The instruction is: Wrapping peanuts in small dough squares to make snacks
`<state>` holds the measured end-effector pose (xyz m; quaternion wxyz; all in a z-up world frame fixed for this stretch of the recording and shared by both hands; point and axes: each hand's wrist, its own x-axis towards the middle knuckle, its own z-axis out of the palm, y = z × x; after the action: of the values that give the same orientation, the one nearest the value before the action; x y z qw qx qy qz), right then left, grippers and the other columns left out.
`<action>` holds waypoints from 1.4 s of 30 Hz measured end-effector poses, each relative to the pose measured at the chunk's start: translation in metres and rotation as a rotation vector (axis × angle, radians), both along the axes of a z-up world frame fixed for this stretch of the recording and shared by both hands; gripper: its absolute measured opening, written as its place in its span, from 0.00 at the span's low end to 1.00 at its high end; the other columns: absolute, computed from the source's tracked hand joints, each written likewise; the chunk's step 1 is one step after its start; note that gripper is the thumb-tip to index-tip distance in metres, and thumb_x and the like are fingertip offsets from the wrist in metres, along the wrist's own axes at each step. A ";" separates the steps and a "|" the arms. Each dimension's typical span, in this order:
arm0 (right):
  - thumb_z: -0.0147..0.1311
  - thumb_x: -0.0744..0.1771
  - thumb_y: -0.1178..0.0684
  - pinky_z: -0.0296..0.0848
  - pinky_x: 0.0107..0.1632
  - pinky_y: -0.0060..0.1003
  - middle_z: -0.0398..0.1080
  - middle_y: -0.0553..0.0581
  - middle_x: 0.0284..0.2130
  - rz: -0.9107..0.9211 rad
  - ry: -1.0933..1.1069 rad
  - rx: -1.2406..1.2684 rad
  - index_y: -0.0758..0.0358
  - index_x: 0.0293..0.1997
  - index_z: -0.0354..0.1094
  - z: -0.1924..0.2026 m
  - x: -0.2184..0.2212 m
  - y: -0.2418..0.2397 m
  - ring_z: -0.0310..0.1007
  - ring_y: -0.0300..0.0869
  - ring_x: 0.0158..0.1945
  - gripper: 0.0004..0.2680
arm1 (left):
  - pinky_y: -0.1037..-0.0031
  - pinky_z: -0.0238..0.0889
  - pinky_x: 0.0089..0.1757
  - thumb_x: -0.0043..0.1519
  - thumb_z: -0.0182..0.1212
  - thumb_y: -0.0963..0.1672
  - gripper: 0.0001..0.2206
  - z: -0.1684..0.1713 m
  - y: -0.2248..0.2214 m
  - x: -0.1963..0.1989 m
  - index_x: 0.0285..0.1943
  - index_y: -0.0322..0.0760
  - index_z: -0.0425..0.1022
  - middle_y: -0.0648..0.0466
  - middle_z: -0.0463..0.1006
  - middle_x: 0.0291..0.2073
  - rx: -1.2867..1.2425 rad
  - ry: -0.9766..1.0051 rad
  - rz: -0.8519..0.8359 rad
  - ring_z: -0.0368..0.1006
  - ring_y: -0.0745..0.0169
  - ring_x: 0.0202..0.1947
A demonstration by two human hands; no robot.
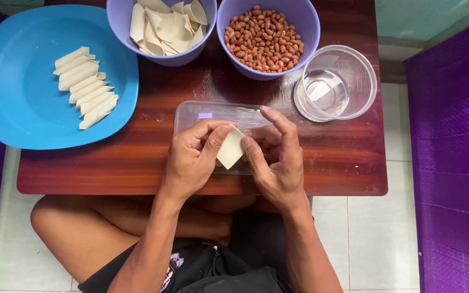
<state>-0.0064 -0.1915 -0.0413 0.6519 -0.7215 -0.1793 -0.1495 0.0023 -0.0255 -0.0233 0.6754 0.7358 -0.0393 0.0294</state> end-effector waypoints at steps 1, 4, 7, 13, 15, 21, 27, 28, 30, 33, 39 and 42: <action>0.54 0.69 0.66 0.77 0.30 0.37 0.74 0.65 0.34 0.001 0.000 -0.002 0.70 0.69 0.52 -0.001 0.000 0.000 0.73 0.42 0.26 0.20 | 0.79 0.70 0.25 0.69 0.58 0.45 0.09 -0.001 -0.002 0.001 0.45 0.39 0.84 0.51 0.78 0.17 -0.002 0.000 0.001 0.71 0.72 0.19; 0.54 0.69 0.66 0.76 0.31 0.37 0.74 0.65 0.34 0.014 0.016 0.027 0.69 0.70 0.52 -0.004 0.000 0.000 0.71 0.41 0.27 0.20 | 0.79 0.68 0.28 0.65 0.65 0.44 0.06 -0.004 -0.005 0.001 0.44 0.39 0.84 0.54 0.78 0.19 -0.033 -0.003 -0.042 0.65 0.75 0.24; 0.53 0.69 0.66 0.76 0.31 0.38 0.74 0.65 0.35 0.003 0.003 0.004 0.69 0.70 0.52 -0.003 0.000 -0.002 0.72 0.42 0.27 0.20 | 0.77 0.69 0.30 0.63 0.66 0.43 0.06 -0.003 -0.001 0.001 0.45 0.39 0.83 0.53 0.80 0.21 -0.035 -0.012 -0.058 0.66 0.75 0.26; 0.54 0.69 0.65 0.78 0.32 0.37 0.74 0.64 0.35 0.009 0.031 0.017 0.69 0.70 0.52 -0.003 -0.001 -0.003 0.73 0.41 0.29 0.20 | 0.76 0.72 0.30 0.61 0.64 0.41 0.06 -0.005 0.004 0.001 0.43 0.33 0.81 0.51 0.77 0.23 -0.054 0.072 -0.107 0.70 0.69 0.28; 0.55 0.69 0.65 0.77 0.32 0.36 0.73 0.64 0.35 0.005 0.019 0.014 0.68 0.70 0.51 -0.005 -0.001 -0.002 0.73 0.42 0.30 0.21 | 0.76 0.72 0.30 0.59 0.64 0.41 0.05 -0.005 0.004 0.001 0.41 0.33 0.80 0.51 0.75 0.23 -0.043 0.089 -0.110 0.70 0.68 0.28; 0.55 0.69 0.65 0.76 0.31 0.37 0.74 0.65 0.35 -0.003 0.001 -0.008 0.69 0.70 0.52 -0.005 -0.001 -0.003 0.73 0.42 0.29 0.21 | 0.76 0.71 0.27 0.58 0.65 0.41 0.05 -0.002 0.004 -0.001 0.39 0.34 0.80 0.49 0.74 0.21 0.000 0.116 -0.105 0.69 0.67 0.26; 0.56 0.69 0.66 0.76 0.31 0.37 0.73 0.64 0.34 0.004 -0.007 0.021 0.69 0.70 0.51 -0.008 0.000 -0.002 0.72 0.42 0.29 0.22 | 0.77 0.70 0.27 0.58 0.64 0.41 0.04 -0.009 0.004 0.001 0.37 0.35 0.79 0.51 0.73 0.20 0.008 0.110 -0.106 0.68 0.69 0.26; 0.56 0.69 0.66 0.76 0.31 0.37 0.73 0.64 0.34 0.004 -0.007 0.021 0.69 0.70 0.51 -0.007 0.000 -0.002 0.72 0.42 0.29 0.22 | 0.77 0.70 0.27 0.58 0.64 0.41 0.04 -0.007 0.004 0.000 0.37 0.35 0.79 0.51 0.73 0.20 0.009 0.110 -0.107 0.68 0.69 0.26; 0.56 0.69 0.66 0.76 0.31 0.37 0.74 0.65 0.34 0.009 -0.007 0.015 0.69 0.70 0.51 -0.005 0.001 -0.003 0.72 0.42 0.29 0.22 | 0.77 0.70 0.26 0.57 0.63 0.41 0.03 -0.003 0.005 -0.001 0.37 0.35 0.79 0.51 0.73 0.19 0.033 0.111 -0.105 0.68 0.68 0.25; 0.55 0.69 0.65 0.75 0.31 0.36 0.74 0.64 0.34 0.005 -0.013 0.007 0.69 0.70 0.51 -0.005 0.001 -0.003 0.72 0.42 0.28 0.21 | 0.77 0.70 0.27 0.57 0.63 0.41 0.03 -0.002 0.004 -0.001 0.36 0.35 0.79 0.51 0.73 0.19 0.030 0.112 -0.106 0.68 0.68 0.26; 0.55 0.69 0.65 0.75 0.30 0.36 0.74 0.64 0.34 0.003 -0.009 -0.002 0.70 0.70 0.51 -0.006 0.000 -0.003 0.72 0.42 0.28 0.21 | 0.77 0.70 0.27 0.57 0.64 0.41 0.03 -0.004 0.003 -0.001 0.36 0.35 0.79 0.51 0.73 0.19 0.031 0.105 -0.102 0.69 0.68 0.26; 0.55 0.69 0.65 0.75 0.30 0.36 0.74 0.64 0.34 0.005 -0.006 -0.004 0.70 0.70 0.51 -0.004 0.000 -0.003 0.72 0.42 0.28 0.21 | 0.77 0.71 0.27 0.57 0.63 0.41 0.03 0.000 0.004 -0.001 0.36 0.36 0.79 0.51 0.74 0.19 0.048 0.113 -0.095 0.69 0.68 0.26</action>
<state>-0.0067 -0.1949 -0.0451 0.6504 -0.7217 -0.1835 -0.1498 0.0012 -0.0219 -0.0236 0.6595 0.7494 -0.0367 -0.0455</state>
